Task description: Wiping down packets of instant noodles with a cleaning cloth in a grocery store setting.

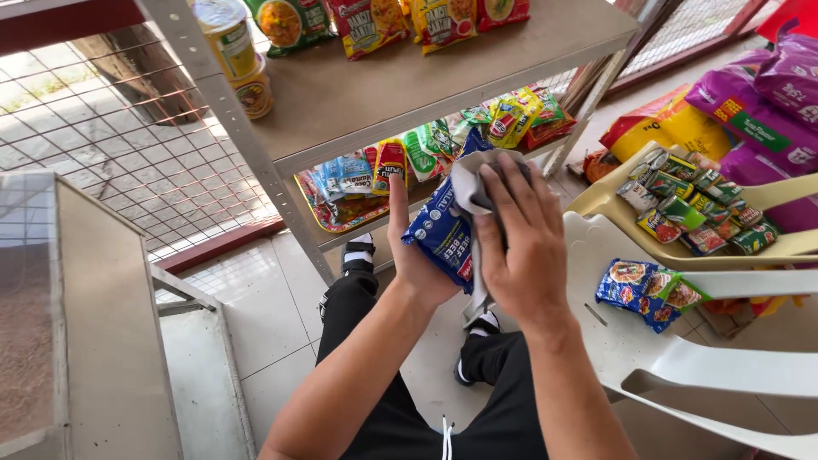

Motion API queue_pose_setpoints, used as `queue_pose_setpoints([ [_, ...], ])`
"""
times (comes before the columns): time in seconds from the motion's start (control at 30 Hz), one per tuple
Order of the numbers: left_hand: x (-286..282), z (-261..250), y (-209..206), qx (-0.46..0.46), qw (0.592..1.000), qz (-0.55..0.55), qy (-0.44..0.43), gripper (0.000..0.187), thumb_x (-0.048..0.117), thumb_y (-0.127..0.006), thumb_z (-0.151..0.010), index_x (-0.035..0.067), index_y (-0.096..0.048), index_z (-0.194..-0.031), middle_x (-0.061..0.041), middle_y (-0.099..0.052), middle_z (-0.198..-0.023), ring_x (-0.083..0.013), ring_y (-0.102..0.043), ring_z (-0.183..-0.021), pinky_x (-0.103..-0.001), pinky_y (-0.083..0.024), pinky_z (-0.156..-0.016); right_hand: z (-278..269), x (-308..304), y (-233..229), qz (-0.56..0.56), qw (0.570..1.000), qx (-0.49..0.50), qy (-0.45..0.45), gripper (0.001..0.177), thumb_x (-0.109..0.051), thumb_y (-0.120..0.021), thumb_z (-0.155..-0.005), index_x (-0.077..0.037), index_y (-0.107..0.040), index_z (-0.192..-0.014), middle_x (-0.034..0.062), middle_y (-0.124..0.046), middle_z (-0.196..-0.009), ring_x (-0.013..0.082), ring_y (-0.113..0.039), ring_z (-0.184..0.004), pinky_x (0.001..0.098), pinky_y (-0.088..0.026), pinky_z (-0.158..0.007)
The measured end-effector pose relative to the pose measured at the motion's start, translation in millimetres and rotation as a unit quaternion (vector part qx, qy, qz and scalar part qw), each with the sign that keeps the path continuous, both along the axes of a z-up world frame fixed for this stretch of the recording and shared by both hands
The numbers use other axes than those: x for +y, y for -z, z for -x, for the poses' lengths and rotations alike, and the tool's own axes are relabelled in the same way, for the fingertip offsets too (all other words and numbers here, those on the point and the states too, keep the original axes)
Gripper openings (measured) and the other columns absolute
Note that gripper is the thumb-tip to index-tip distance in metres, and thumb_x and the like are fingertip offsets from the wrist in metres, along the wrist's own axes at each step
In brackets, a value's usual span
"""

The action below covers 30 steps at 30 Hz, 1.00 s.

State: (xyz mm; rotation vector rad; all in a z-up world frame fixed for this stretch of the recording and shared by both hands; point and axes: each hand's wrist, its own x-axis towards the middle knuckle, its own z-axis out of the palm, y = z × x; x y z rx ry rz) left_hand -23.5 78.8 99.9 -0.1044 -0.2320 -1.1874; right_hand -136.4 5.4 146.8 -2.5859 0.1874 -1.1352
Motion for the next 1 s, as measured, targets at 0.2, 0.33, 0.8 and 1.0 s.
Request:
queue_pose_setpoints([
  [0.2, 6, -25, 31, -0.041, 0.996, 0.073, -0.03, 0.086, 0.081, -0.045, -0.102, 0.006, -0.059, -0.141, -0.015, -0.064, -0.142, -0.0311, -0.061, -0.134, -0.043, -0.044, -0.123, -3, 30, -7, 0.078, 0.994, -0.006, -0.082, 0.049, -0.025, -0.063, -0.096, -0.012, -0.061, -0.144, 0.0116, -0.052, -0.155, 0.0371, -0.038, -0.151, 0.0528, -0.022, -0.127],
  [0.33, 20, 3, -12, 0.002, 0.999, 0.035, -0.005, 0.093, 0.08, -0.045, -0.094, 0.001, -0.061, -0.14, -0.016, -0.066, -0.139, -0.0311, -0.062, -0.128, -0.045, -0.045, -0.115, -2, 2, 7, 0.034, 0.999, 0.005, -0.031, 0.048, -0.021, -0.06, -0.102, -0.01, -0.059, -0.149, 0.0101, -0.051, -0.16, 0.0358, -0.038, -0.155, 0.0528, -0.023, -0.131],
  [0.8, -35, 12, 37, 0.01, 0.998, 0.022, 0.066, 0.106, 0.088, -0.043, -0.092, 0.0, -0.055, -0.149, -0.02, -0.06, -0.146, -0.0339, -0.057, -0.134, -0.048, -0.041, -0.12, 16, -35, 34, -0.021, 0.998, 0.02, 0.055, 0.043, -0.022, -0.056, -0.106, -0.01, -0.058, -0.148, 0.0107, -0.051, -0.16, 0.0369, -0.036, -0.156, 0.0526, -0.024, -0.131],
  [1.0, -71, 0, 101, 0.064, 0.985, 0.107, 0.121, 0.099, 0.088, -0.04, -0.102, 0.001, -0.055, -0.148, -0.019, -0.059, -0.148, -0.036, -0.057, -0.139, -0.049, -0.04, -0.126, 15, -27, 52, 0.025, 0.997, 0.069, 0.008, 0.045, -0.023, -0.059, -0.1, -0.013, -0.063, -0.143, 0.0097, -0.051, -0.157, 0.038, -0.036, -0.154, 0.0557, -0.019, -0.128],
])
